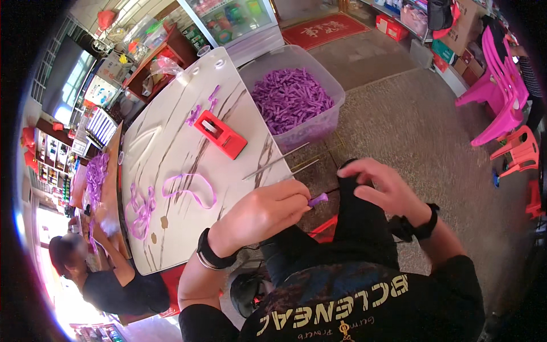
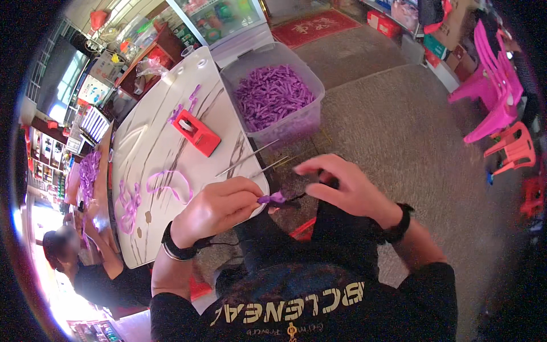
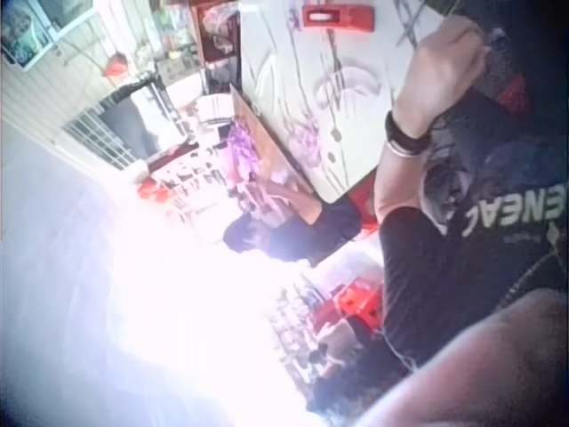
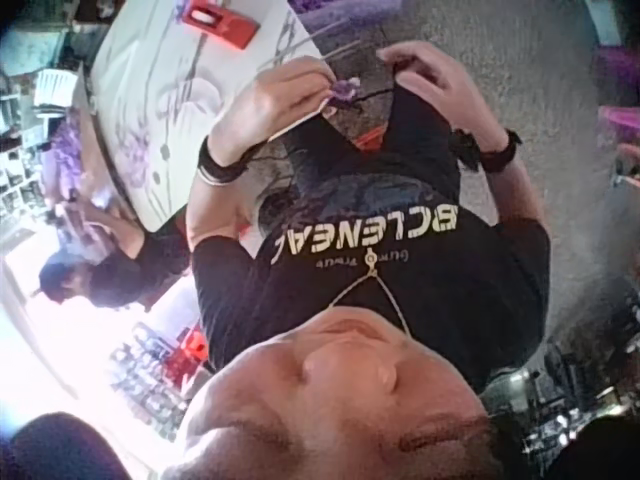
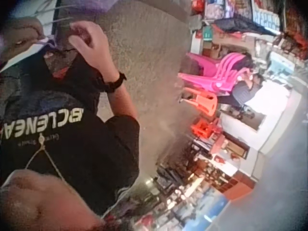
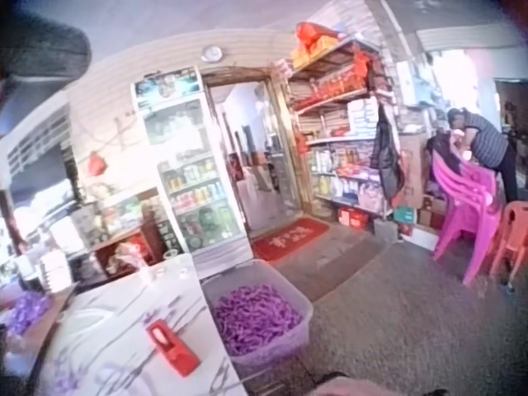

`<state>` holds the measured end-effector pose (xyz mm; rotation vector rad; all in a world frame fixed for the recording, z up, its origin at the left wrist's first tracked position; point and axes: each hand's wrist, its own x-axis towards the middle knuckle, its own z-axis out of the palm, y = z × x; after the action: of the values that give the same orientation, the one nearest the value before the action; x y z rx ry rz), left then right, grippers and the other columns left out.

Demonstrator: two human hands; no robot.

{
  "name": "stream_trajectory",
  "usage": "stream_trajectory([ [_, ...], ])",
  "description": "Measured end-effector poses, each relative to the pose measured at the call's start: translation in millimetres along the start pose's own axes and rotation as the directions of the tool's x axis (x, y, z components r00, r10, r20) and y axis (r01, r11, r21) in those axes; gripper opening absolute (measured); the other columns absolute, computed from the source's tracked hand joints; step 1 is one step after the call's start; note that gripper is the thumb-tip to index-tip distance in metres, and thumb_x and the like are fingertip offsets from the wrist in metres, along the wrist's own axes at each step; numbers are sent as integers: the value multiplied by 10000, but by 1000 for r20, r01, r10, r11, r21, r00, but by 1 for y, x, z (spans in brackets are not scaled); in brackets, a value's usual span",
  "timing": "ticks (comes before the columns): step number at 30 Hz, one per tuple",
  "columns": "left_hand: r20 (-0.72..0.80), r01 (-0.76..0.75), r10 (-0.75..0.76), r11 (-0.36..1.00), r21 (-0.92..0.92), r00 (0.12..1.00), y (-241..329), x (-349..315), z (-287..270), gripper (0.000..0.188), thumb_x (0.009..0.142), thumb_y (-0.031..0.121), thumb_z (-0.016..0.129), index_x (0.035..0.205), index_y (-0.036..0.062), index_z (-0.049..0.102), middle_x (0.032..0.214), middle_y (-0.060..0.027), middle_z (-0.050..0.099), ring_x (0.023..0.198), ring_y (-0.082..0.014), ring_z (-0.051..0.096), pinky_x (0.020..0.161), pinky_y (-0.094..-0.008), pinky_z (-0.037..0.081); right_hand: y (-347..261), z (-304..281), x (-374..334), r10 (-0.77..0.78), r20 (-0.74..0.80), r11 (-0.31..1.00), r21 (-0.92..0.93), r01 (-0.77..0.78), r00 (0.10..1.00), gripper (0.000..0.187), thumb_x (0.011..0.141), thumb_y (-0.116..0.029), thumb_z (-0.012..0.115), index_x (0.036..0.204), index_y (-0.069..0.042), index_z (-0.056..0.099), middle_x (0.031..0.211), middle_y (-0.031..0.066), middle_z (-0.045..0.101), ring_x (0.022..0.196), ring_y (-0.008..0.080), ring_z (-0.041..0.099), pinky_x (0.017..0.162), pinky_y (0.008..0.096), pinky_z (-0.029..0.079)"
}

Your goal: Wrapping purple ribbons around thin sticks and securing them with tape to create decorative items.

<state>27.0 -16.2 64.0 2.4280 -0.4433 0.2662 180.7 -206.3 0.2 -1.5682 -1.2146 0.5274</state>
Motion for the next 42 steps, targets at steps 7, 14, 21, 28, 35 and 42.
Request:
stream_trajectory([
  [7,131,50,-57,997,55,990,8,1,-8,81,726,1,584,782,-8,526,801,-102,546,708,-257,563,591,-307,460,-22,6,37,25,465,972,197,-131,885,207,765,-159,613,921,-23,594,858,63,613,805,147,576,723,267,429],
  [14,333,630,-612,366,-685,718,2,-4,-4,53,808,45,522,808,0,550,766,-70,583,542,-94,533,465,-194,398,-29,26,34,-517,8,742,-495,452,856,135,667,-102,673,781,-118,603,743,-29,599,748,141,591,810,335,348],
  [21,79,434,-481,693,-576,873,2,-3,10,28,794,-9,522,820,-13,533,826,-86,574,531,-109,530,454,-213,421,-22,27,33,-620,-135,683,-579,446,773,260,639,-105,671,880,-111,575,852,2,592,857,136,576,859,357,315],
  [28,-116,50,-40,996,80,992,6,-5,-1,108,693,-33,570,781,11,525,817,-103,541,619,-246,559,495,-298,450,-16,11,37,-24,322,876,463,-135,947,295,836,-177,520,1051,22,486,975,84,554,935,146,524,838,280,391],
  [35,37,-19,10,967,253,999,6,-6,-6,140,653,23,573,771,34,499,816,-72,525,644,-226,560,499,-300,457,-23,7,54,89,657,807,393,-441,748,235,889,-194,444,890,13,556,817,33,580,774,89,526,740,240,411],
  [42,-37,195,-213,941,-278,976,-10,-11,2,49,793,42,541,761,15,515,793,-79,557,545,-118,503,445,-233,399,-30,7,56,73,506,928,280,-244,859,105,782,-144,608,780,-42,583,741,22,583,719,102,559,717,256,409],
])
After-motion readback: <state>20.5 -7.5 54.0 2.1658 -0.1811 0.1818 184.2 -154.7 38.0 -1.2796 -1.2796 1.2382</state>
